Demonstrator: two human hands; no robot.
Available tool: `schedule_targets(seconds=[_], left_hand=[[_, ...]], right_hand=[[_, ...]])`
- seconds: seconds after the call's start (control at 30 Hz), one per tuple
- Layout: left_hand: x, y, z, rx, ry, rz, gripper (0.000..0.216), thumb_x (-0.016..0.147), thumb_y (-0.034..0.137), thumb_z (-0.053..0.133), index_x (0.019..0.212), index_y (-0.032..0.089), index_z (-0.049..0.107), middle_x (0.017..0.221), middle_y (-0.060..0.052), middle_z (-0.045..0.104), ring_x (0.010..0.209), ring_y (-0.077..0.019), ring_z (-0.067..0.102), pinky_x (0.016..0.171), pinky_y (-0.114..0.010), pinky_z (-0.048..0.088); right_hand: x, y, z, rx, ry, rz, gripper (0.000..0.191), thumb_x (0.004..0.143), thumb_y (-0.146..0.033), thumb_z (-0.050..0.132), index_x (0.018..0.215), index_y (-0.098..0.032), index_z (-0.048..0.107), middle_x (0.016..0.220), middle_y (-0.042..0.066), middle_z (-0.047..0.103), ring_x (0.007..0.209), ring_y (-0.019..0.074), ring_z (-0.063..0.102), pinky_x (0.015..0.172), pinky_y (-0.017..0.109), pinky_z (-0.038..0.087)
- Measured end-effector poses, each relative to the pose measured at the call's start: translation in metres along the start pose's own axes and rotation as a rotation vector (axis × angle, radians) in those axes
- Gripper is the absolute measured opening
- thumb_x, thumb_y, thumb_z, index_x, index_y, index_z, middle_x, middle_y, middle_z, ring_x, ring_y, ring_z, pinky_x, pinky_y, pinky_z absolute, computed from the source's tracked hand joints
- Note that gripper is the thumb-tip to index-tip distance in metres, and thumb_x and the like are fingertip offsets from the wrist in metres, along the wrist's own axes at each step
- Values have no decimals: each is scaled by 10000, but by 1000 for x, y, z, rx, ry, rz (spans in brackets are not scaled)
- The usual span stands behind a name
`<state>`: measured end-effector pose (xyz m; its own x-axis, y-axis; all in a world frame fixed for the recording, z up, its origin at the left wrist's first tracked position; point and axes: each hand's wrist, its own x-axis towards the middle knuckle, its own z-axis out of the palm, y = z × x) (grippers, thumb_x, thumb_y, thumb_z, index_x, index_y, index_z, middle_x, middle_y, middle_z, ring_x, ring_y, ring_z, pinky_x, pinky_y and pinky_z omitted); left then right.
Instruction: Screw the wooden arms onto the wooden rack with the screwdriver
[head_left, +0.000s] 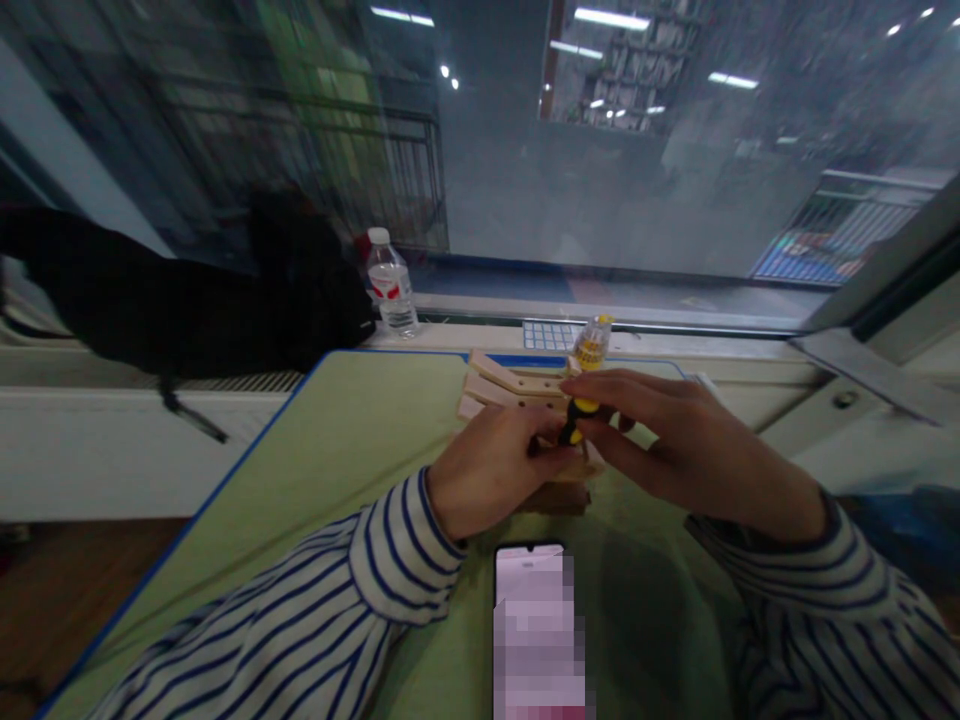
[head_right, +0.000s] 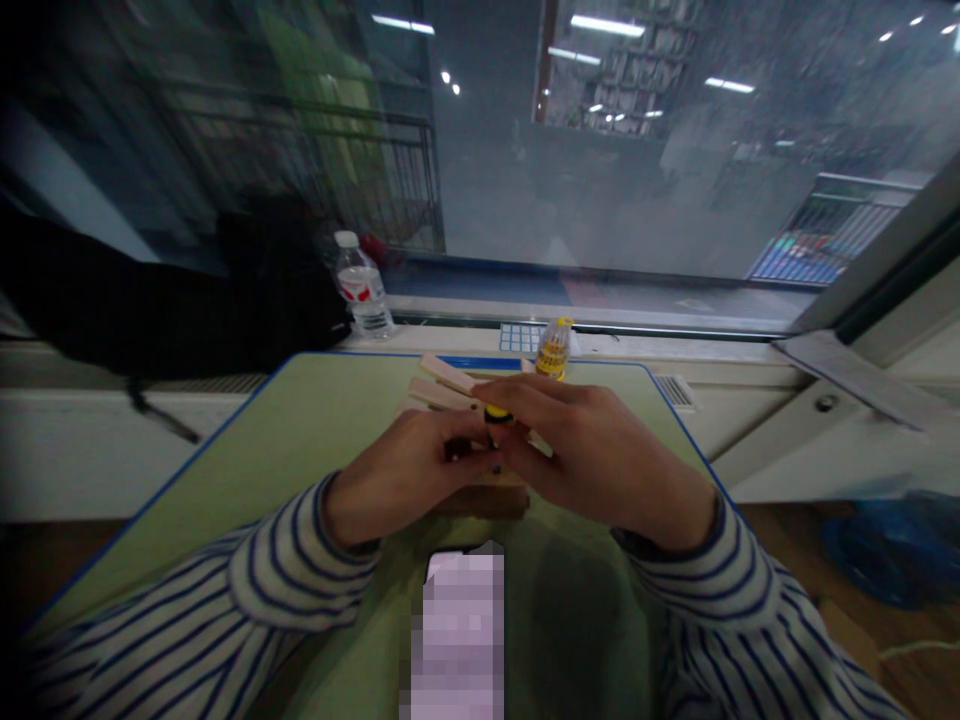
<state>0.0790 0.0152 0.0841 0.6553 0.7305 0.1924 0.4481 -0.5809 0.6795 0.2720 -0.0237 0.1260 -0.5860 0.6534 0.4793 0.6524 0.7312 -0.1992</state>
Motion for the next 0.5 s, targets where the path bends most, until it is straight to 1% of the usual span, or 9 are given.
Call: schedule_targets(seconds=[0.1,0.23,0.5], left_hand=[[0,0,1,31,2,-5,168,866,301,563,945,210,680,791,13,669,710,-139,593,615,-235,386],[0,-1,2,68,12,-2,180,859,288,553,970,224,680,797,16,666,699,-135,586,603,-234,373],[0,2,1,99,19,3,178,857,292,547,956,228,681,798,15,677,681,-132,585,596,-240,368]], right_hand=[[0,1,0,-11,-3,7,342,868,-115,560,1208,-156,578,1135,47,683,843,121,653,737,220,509],[0,1,1,-26,16,3,295,892,-159,554,1185,-153,587,1100,45,690,782,109,650,704,213,503],[1,2,2,-46,11,9,271,899,-175,559,1168,-168,587,1052,30,691,749,101,638,676,208,487]])
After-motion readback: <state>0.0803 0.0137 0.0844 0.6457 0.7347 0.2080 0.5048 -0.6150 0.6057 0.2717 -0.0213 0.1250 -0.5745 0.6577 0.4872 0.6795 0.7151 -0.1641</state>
